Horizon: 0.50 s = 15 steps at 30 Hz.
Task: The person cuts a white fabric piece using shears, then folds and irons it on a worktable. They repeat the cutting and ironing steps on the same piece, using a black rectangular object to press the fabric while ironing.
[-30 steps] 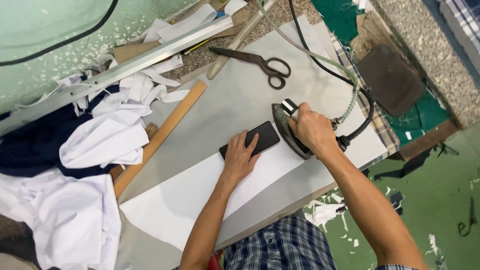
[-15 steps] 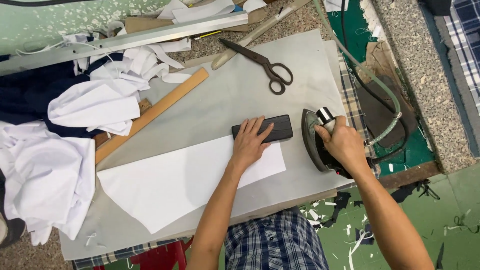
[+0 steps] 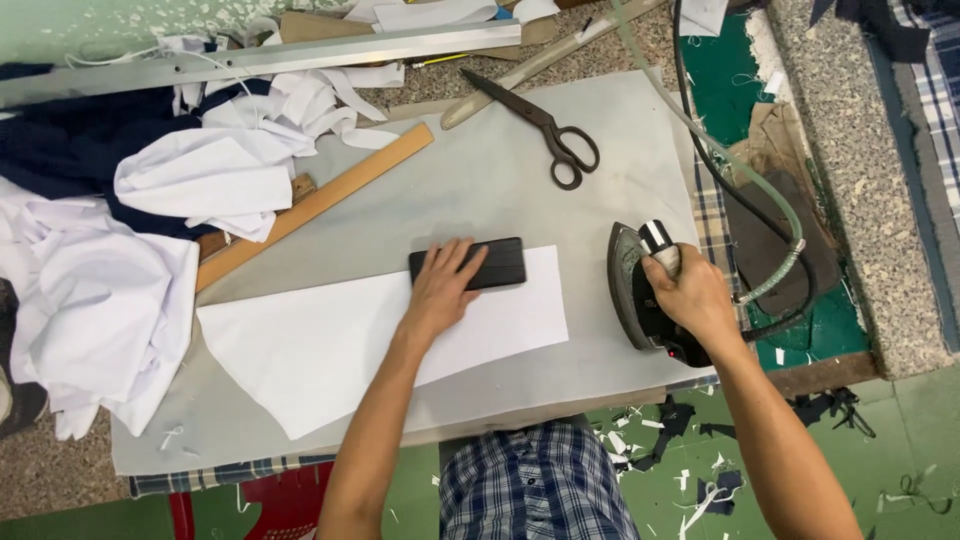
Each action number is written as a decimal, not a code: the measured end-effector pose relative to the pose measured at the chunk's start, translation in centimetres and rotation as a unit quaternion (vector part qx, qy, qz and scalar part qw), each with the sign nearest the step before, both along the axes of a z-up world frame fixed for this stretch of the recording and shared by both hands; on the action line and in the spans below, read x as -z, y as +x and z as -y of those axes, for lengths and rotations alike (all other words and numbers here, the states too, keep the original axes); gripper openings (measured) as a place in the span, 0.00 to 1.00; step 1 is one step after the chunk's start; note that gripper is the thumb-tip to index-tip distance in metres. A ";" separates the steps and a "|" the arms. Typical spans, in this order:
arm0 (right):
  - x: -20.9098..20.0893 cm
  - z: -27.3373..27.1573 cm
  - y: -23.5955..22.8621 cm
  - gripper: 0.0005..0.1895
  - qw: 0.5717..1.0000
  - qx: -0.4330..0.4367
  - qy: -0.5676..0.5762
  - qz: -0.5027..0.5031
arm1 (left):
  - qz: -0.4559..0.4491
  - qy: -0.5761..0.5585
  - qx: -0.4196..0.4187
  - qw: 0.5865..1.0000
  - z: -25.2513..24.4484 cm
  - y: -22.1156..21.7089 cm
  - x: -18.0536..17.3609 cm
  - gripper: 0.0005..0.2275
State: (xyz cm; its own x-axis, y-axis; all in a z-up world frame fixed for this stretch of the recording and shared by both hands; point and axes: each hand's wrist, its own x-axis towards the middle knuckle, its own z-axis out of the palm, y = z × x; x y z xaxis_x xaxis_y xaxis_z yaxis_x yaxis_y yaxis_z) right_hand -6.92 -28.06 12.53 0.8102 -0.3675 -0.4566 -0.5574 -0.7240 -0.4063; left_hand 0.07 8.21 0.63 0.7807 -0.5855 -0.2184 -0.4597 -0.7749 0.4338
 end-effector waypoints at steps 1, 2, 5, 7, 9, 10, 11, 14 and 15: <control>0.0 0.1 0.0 0.35 1.000 -0.007 0.000 0.000 | 0.000 0.000 -0.007 1.000 -2.0 -0.3 -0.5 0.31; 0.0 0.2 -0.1 0.36 1.000 -0.010 0.004 -0.003 | 0.001 0.010 -0.035 0.999 -4.1 -0.7 -1.0 0.31; -0.5 0.0 -0.1 0.37 1.000 -0.021 0.008 -0.007 | 0.010 0.028 -0.109 0.994 -9.9 -2.3 -2.3 0.32; -1.0 -0.4 0.1 0.37 1.000 -0.027 0.006 -0.011 | 0.017 0.034 -0.153 0.987 -13.3 -3.6 -2.9 0.32; -1.6 -0.8 0.5 0.38 0.998 -0.049 -0.006 -0.041 | 0.028 0.050 -0.232 0.971 -16.2 -5.2 -3.5 0.31; -2.3 -1.4 0.9 0.38 0.997 -0.057 -0.008 -0.042 | 0.026 0.049 -0.239 0.969 -17.3 -5.9 -3.1 0.31; -3.0 -2.1 1.0 0.38 0.996 -0.074 -0.007 -0.058 | 0.037 0.057 -0.265 0.962 -18.6 -6.6 -2.8 0.30; -5.8 -5.7 1.9 0.36 0.991 -0.117 -0.017 -0.069 | 0.047 0.058 -0.315 0.946 -21.0 -8.6 -3.1 0.29; -6.8 -7.2 2.0 0.34 0.989 -0.133 -0.024 -0.062 | 0.049 0.054 -0.328 0.942 -21.8 -8.9 -3.6 0.28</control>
State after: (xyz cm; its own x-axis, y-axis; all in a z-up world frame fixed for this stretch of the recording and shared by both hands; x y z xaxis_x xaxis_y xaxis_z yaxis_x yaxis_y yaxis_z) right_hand -4.87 -20.86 19.30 0.8196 -0.1729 -0.5462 -0.3883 -0.8686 -0.3077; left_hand -8.81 30.02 4.19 0.9863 0.0515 -0.1566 0.0994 -0.9436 0.3157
